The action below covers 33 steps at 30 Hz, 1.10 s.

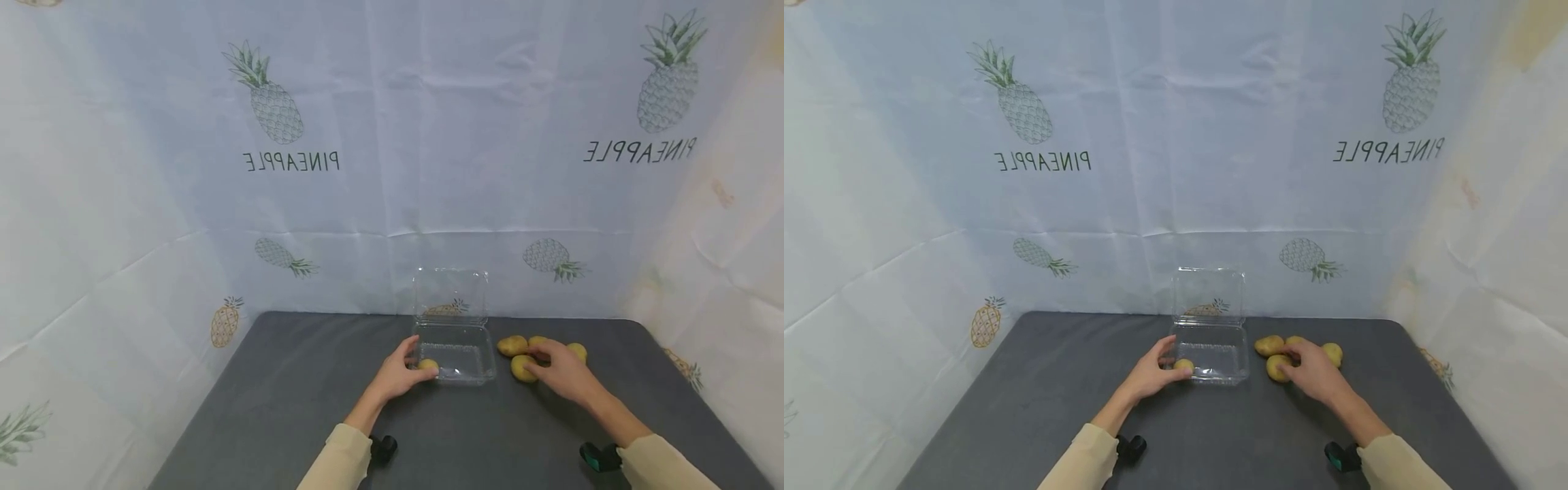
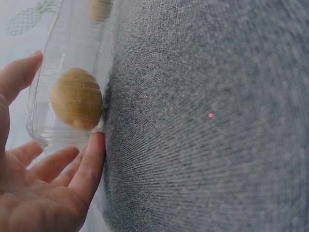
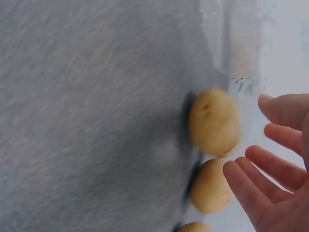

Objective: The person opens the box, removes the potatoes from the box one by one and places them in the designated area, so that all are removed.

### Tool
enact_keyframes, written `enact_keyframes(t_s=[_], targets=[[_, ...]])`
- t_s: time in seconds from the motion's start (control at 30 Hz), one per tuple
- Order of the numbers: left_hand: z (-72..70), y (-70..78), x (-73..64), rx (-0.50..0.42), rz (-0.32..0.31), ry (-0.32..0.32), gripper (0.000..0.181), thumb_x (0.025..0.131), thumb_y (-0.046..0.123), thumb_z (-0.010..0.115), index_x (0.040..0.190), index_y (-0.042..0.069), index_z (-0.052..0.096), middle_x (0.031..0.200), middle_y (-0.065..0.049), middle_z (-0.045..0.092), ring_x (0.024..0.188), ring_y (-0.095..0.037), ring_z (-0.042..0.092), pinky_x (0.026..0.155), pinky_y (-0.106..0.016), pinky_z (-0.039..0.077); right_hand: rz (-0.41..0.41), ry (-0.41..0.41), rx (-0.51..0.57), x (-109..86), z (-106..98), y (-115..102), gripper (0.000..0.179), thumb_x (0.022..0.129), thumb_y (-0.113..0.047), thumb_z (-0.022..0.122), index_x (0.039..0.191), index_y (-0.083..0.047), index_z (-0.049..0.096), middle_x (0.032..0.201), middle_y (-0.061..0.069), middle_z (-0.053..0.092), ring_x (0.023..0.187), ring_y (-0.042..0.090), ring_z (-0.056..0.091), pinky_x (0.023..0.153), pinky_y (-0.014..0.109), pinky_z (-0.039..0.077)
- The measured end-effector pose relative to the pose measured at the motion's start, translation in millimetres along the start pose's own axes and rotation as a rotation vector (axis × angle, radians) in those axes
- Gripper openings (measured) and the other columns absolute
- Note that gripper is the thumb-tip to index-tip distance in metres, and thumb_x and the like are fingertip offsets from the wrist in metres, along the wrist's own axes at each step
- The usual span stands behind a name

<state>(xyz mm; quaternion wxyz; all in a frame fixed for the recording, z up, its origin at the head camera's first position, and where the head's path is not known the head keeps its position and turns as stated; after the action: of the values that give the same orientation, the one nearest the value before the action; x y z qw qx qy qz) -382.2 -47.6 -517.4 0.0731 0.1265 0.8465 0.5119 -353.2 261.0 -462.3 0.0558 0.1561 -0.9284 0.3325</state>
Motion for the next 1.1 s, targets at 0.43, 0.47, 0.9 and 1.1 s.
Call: enact_keyframes(t_s=[0.43,0.47,0.9,1.1], targets=[[-0.1,3.3,-0.1,0.007,0.012,-0.002,0.089,0.087,0.041,0.081,0.158,0.014,0.036,0.156,-0.019,0.042,0.132,-0.038,0.053,0.100,-0.056,0.049,-0.019,0.105,0.065,2.9,-15,-45,0.029,0.097,-0.015,0.072,0.120,0.002,0.070,0.115,0.015,0.068,0.103,0.035,0.067,0.084,0.044,0.058],[-0.1,3.5,-0.2,0.007,0.013,-0.002,0.089,0.087,0.041,0.081,0.158,0.014,0.036,0.156,-0.019,0.042,0.132,-0.038,0.053,0.100,-0.056,0.049,-0.019,0.107,0.072,4.1,-15,-47,0.028,0.098,-0.015,0.071,0.120,0.001,0.071,0.114,0.014,0.069,0.102,0.033,0.067,0.084,0.044,0.058],[-0.1,1.8,0.3,0.014,-0.003,0.010,0.091,0.087,0.043,0.082,0.159,0.013,0.034,0.157,-0.019,0.041,0.133,-0.038,0.052,0.100,-0.056,0.049,-0.089,-0.039,0.186,26.9,17,-74,0.035,0.100,-0.025,0.068,0.127,-0.002,0.068,0.123,0.016,0.065,0.108,0.029,0.065,0.090,0.044,0.056],[0.6,2.5,0.7,0.011,-0.013,0.019,0.092,0.086,0.042,0.083,0.159,0.013,0.035,0.157,-0.020,0.041,0.132,-0.040,0.052,0.099,-0.056,0.049,-0.102,-0.093,0.210,36.3,35,-82,0.033,0.100,-0.024,0.068,0.126,-0.003,0.069,0.118,0.013,0.068,0.104,0.025,0.066,0.088,0.044,0.057]])
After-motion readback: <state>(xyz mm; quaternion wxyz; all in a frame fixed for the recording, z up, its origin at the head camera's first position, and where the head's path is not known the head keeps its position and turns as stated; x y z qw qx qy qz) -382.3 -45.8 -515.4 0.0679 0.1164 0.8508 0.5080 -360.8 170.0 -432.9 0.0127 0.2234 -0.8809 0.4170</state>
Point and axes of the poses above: each hand's wrist, its own x-axis towards the middle knuckle, its own z-axis out of the palm, y = z × x, the point moved 10 cm from there along x, towards the middle knuckle
